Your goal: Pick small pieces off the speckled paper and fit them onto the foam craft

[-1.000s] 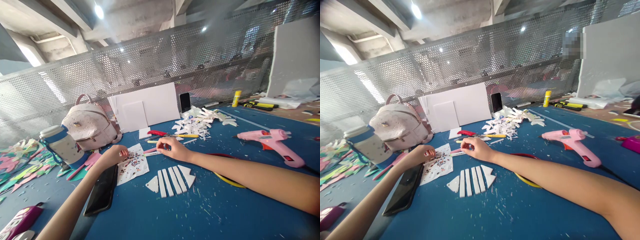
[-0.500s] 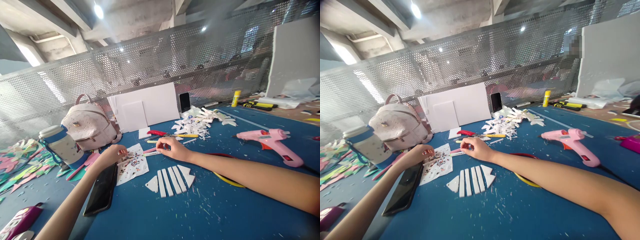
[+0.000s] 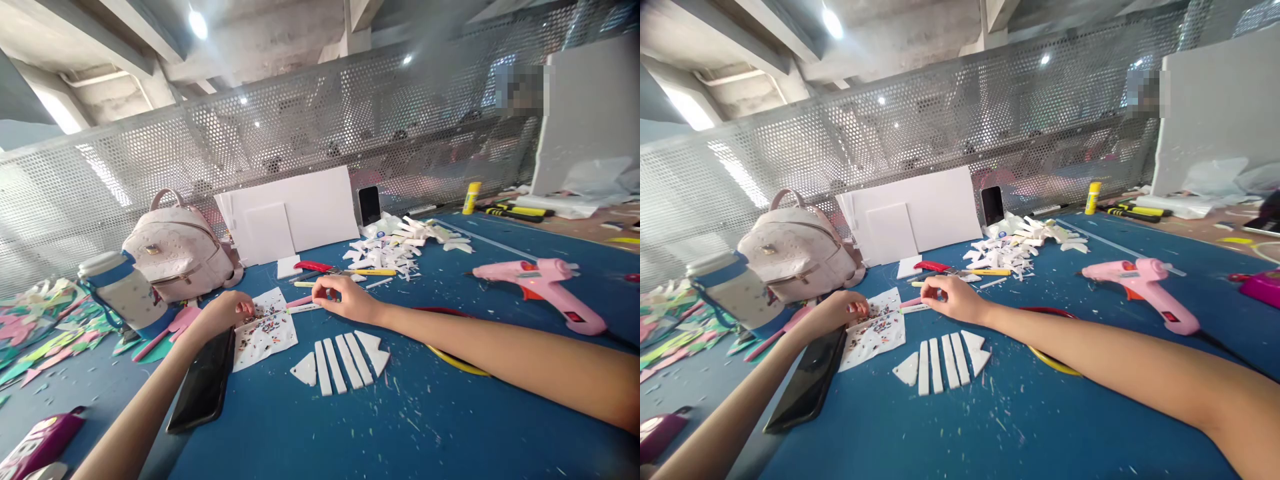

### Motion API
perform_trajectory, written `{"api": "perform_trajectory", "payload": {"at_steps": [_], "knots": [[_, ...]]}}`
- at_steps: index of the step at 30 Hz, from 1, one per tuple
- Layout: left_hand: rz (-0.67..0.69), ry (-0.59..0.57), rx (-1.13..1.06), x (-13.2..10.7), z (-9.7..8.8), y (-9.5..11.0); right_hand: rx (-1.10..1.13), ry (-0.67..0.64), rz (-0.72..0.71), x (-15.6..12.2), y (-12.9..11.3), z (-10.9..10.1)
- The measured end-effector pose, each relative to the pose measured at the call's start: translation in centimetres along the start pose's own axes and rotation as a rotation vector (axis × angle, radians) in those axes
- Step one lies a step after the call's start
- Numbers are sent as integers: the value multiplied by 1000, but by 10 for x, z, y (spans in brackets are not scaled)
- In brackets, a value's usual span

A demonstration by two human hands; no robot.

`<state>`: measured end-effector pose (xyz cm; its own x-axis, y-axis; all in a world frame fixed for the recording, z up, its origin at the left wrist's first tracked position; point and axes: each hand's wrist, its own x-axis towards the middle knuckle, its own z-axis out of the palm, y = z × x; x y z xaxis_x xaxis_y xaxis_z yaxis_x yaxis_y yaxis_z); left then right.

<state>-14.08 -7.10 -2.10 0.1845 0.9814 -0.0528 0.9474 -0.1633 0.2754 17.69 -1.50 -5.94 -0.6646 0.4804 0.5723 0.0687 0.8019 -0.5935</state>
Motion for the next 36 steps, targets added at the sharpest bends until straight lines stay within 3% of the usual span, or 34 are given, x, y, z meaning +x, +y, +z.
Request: {"api": "perform_trajectory", "payload": {"at_steps": [22, 30, 36], "knots": [[15, 20, 73, 8, 9, -17, -4, 6, -3, 1, -1, 0], [57, 97, -2, 0, 1, -3, -2, 9, -8, 1, 0, 1], [95, 190, -95, 1, 4, 21, 6, 6, 5, 0, 0, 0]]}}
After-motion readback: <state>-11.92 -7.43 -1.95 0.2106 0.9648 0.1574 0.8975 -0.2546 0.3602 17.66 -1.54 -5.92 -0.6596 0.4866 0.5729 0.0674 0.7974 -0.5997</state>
